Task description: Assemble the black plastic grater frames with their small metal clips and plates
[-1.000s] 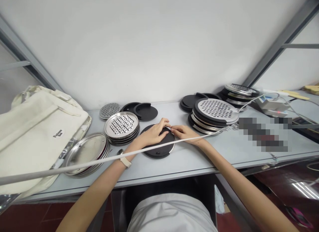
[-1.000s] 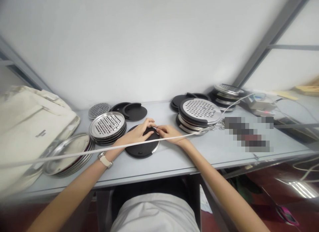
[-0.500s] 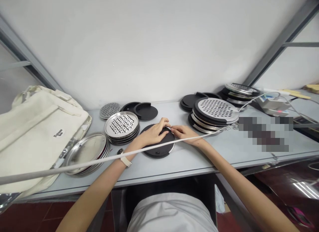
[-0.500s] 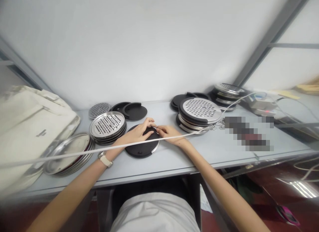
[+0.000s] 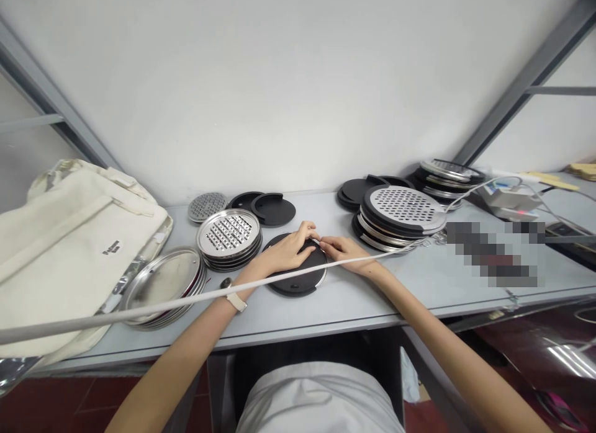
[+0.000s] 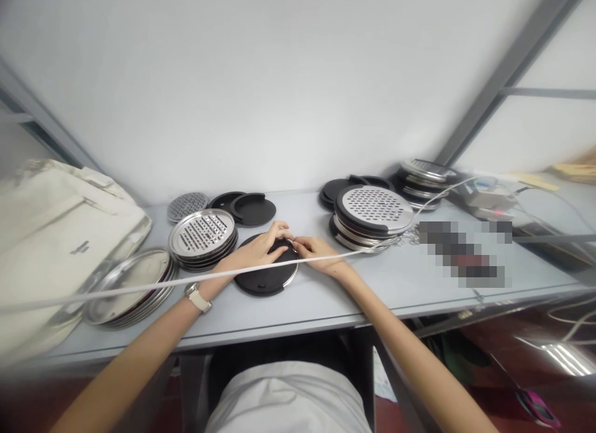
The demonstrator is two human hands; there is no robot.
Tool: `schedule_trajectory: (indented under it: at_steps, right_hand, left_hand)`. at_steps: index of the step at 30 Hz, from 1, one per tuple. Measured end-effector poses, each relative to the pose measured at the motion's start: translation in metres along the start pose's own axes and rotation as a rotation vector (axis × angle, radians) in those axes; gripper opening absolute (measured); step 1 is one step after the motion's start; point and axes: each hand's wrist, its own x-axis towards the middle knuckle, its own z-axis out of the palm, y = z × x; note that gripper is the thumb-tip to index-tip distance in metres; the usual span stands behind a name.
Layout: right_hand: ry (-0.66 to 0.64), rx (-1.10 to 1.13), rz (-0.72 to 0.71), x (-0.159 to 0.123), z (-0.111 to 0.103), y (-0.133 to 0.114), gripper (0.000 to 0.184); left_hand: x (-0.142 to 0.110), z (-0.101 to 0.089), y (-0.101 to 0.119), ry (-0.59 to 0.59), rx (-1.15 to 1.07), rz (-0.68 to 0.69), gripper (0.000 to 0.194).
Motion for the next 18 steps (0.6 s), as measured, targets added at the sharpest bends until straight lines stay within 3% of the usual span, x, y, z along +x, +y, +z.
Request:
schedule_trajectory:
  at_steps: [18]
  right_hand:
    - [0.067,0.005,0.051,-0.0032,0.0052,-0.0031,0.042]
  left_hand:
    - [-0.0005,-0.0006,0.0003,0.008,-0.028,0.001,0.031]
